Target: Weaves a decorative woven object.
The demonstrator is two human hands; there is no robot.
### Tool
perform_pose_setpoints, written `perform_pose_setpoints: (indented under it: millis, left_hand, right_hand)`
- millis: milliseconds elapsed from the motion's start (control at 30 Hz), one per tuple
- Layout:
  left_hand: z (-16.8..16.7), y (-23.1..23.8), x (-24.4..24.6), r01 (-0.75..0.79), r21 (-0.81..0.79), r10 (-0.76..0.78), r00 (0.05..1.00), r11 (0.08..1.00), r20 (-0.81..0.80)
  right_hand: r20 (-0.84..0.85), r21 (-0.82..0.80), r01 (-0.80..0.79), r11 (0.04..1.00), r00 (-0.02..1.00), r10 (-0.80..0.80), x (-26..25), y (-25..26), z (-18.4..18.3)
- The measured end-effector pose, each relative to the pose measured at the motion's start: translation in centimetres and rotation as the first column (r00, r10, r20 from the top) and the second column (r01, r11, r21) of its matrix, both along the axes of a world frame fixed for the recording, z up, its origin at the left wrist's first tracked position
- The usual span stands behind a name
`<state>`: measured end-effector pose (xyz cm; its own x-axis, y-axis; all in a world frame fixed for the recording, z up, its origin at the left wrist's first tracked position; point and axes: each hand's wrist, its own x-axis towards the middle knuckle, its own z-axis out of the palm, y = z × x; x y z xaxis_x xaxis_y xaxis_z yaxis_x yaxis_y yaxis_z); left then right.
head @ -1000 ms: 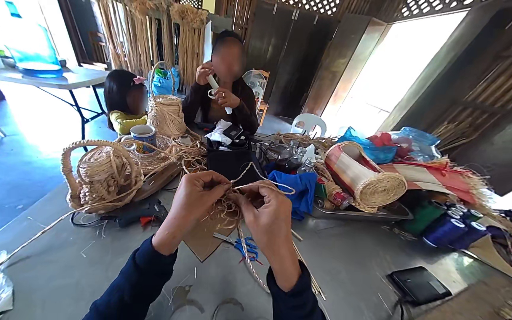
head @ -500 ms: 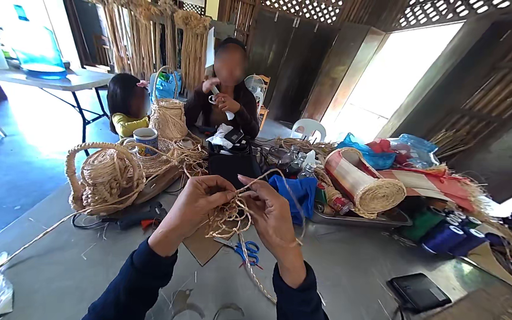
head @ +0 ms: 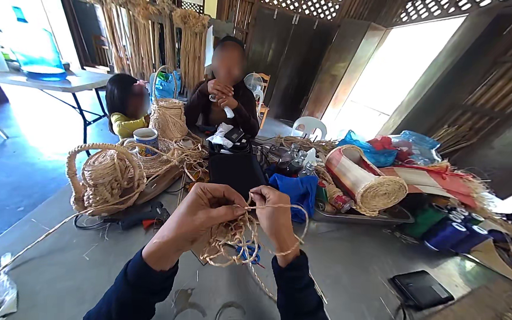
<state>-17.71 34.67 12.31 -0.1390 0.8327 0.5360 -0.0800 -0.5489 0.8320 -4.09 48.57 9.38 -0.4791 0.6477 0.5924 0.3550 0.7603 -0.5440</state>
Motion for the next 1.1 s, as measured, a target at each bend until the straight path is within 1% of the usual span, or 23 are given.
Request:
perform_pose_setpoints:
  millis: [100, 233, 300, 333, 367, 400, 433, 467, 500, 567, 633, 667, 733, 867, 967, 1100]
  left_hand:
    - [0.4, -0.7, 0.2, 0.046, 0.036, -0.046, 0.999, 0.998, -0.011]
    - [1.0, -1.8, 0.7, 0.100, 0.066, -0.099, 0.995, 0.993, -0.022]
    - [1.2, -2.1, 0.8, 0.084, 0.058, -0.081, 0.996, 0.995, -0.043]
    - [1.2, -2.0, 0.7, 0.068, 0.051, -0.065, 0.996, 0.996, -0.058]
    - [1.1, -1.8, 0.6, 0.042, 0.046, -0.039, 0.996, 0.998, -0.076]
    - [1.0, -1.6, 0.5, 0.007, 0.040, -0.002, 0.995, 0.999, -0.100]
    - [0.8, -1.4, 0.3, -0.033, 0.030, 0.037, 0.991, 0.999, -0.125]
    - [0.7, -1.1, 0.2, -0.071, 0.018, 0.073, 0.987, 0.997, -0.144]
    - [0.7, -1.0, 0.1, -0.107, 0.004, 0.106, 0.982, 0.994, -0.159]
    - [0.8, -0.7, 0.1, -0.160, -0.022, 0.153, 0.972, 0.987, -0.179]
    - [0.8, -0.6, 0.1, -0.221, -0.044, 0.207, 0.955, 0.974, -0.211]
    - [0.7, -0.5, 0.1, -0.244, -0.052, 0.226, 0.948, 0.968, -0.225]
    - [0.7, -0.4, 0.1, -0.272, -0.058, 0.252, 0.939, 0.960, -0.236]
    - [0.6, -0.2, -0.1, -0.280, -0.073, 0.256, 0.937, 0.957, -0.236]
    - [0.5, -0.1, -0.2, -0.300, -0.088, 0.268, 0.927, 0.950, -0.262]
    - [0.2, 0.1, -0.4, -0.282, -0.092, 0.250, 0.932, 0.955, -0.261]
  right_hand:
    - [0.186, -0.132, 0.110, 0.985, 0.979, -0.084, 0.2, 0.4, 0.5]
    - [0.381, -0.191, 0.251, 0.949, 0.910, -0.164, 0.4, 0.7, 1.0]
    - [0.507, -0.208, 0.280, 0.937, 0.851, -0.141, 0.8, 0.6, 1.8]
    - [0.537, -0.209, 0.252, 0.945, 0.837, -0.104, 1.2, 0.3, 2.3]
    - [0.505, -0.204, 0.181, 0.962, 0.861, -0.055, 1.7, 0.0, 2.8]
    - [0.367, -0.172, 0.061, 0.983, 0.930, 0.006, 2.4, -0.3, 2.8]
    - [0.184, -0.125, -0.084, 0.989, 0.977, 0.107, 2.9, -0.5, 2.8]
    - [0.023, -0.093, -0.232, 0.968, 0.972, 0.235, 3.2, -0.7, 2.8]
    - [-0.094, -0.090, -0.372, 0.924, 0.927, 0.364, 3.5, -0.9, 3.0]
    - [-0.243, -0.099, -0.599, 0.795, 0.789, 0.565, 3.8, -1.5, 3.4]
    - [-0.319, -0.117, -0.710, 0.695, 0.689, 0.650, 3.7, -2.0, 3.6]
    - [-0.352, -0.119, -0.733, 0.669, 0.661, 0.662, 3.6, -2.1, 3.6]
    - [-0.416, -0.105, -0.743, 0.661, 0.637, 0.649, 3.1, -2.2, 3.4]
    - [-0.512, -0.063, -0.707, 0.705, 0.629, 0.585, 2.2, -2.6, 2.8]
    - [-0.499, -0.060, -0.616, 0.785, 0.700, 0.511, 1.9, -3.3, 2.9]
    - [-0.414, 0.031, -0.505, 0.862, 0.779, 0.471, 1.8, -3.5, 2.8]
